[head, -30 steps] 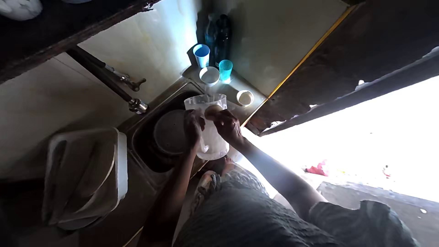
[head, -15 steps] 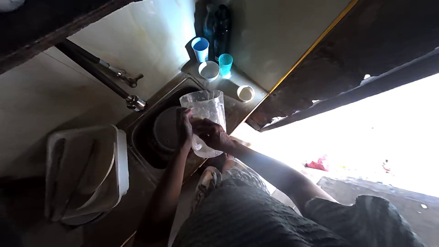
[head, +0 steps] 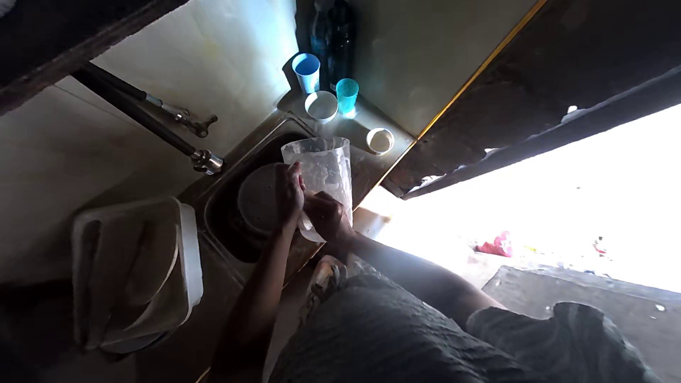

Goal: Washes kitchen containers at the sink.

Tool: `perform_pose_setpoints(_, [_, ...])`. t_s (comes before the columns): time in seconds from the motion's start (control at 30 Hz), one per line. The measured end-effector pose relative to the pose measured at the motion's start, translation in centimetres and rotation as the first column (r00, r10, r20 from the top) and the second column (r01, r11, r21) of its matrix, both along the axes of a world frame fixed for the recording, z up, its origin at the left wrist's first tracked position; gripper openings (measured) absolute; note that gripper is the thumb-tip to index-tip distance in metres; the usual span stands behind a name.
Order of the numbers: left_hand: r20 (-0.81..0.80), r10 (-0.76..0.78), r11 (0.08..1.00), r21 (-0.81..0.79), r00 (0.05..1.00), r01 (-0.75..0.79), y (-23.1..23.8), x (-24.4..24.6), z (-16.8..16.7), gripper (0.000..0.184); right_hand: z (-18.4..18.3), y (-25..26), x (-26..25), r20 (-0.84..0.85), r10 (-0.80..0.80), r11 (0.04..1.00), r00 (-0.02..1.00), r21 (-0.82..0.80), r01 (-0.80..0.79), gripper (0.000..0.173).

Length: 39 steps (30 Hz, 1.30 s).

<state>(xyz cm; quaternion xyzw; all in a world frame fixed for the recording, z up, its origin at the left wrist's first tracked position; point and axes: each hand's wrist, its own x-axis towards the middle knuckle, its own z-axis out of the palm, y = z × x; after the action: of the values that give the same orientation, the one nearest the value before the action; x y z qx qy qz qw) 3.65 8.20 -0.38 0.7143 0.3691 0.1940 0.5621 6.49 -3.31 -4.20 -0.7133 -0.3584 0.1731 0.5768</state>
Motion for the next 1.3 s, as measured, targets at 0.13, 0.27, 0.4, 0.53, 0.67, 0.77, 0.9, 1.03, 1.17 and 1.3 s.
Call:
perform_pose_setpoints(0.13, [0.006,0.095,0.991,-0.093,0.995,-0.094,0.8,1.0,0.6,0.031,-2.5,-2.0,0.0,0.228,0.223,0.972,0.948,-0.123,-0.199,0.023])
perform_pose_setpoints(0.27, [-0.095,0.04,0.999,0.016,0.995,-0.038,0.5,-0.3,0.0,0.042,-2.7,-0.3,-0.1,0.306,0.063,0.996,0.95,0.037,-0.078,0.017])
perform_pose_setpoints(0.4, [0.018,-0.019,0.912,0.411,1.0,0.01,1.6,-0.6,-7.6,0.039,-2.0,2.0,0.0,0.248,-0.111,0.988,0.962,0.128,0.081,0.017])
perform_pose_setpoints(0.53, [-0.079,-0.009,0.915,0.401,0.997,0.04,0.6,0.5,-3.1,0.04,-0.7,2.8,0.4,0.119,-0.227,0.969,0.967,0.123,0.212,0.018])
perform_pose_setpoints(0.67, [-0.077,-0.037,0.903,0.426,0.996,0.066,-1.1,0.7,-0.9,0.034,1.8,2.6,2.5,0.069,-0.307,0.95,0.949,0.076,0.302,0.019])
perform_pose_setpoints(0.77, [-0.024,-0.006,0.934,0.357,1.0,0.014,-1.7,1.0,-1.9,0.03,2.1,3.0,5.0,0.223,-0.355,0.927,0.908,0.212,0.31,0.016])
perform_pose_setpoints(0.9, [-0.046,0.013,0.918,0.396,0.999,0.006,-1.6,1.4,-0.7,0.032,0.8,3.0,6.0,0.452,-0.197,0.972,0.87,0.204,0.114,0.015])
perform_pose_setpoints(1.03, [-0.109,0.049,0.913,0.408,0.993,0.0,-1.0,1.2,-1.1,0.033,0.1,3.5,6.6,0.593,-0.143,0.985,0.792,0.167,0.053,0.018])
perform_pose_setpoints(1.17, [-0.132,0.054,0.902,0.432,0.99,0.009,-1.5,1.2,-1.2,0.031,1.2,3.3,8.7,0.698,-0.058,0.998,0.714,0.037,0.044,0.018])
perform_pose_setpoints(1.3, [-0.139,0.089,0.95,0.308,0.986,-0.042,-1.6,0.8,-1.0,0.042,3.4,1.2,13.2,0.567,-0.053,0.972,0.822,-0.159,0.173,0.02])
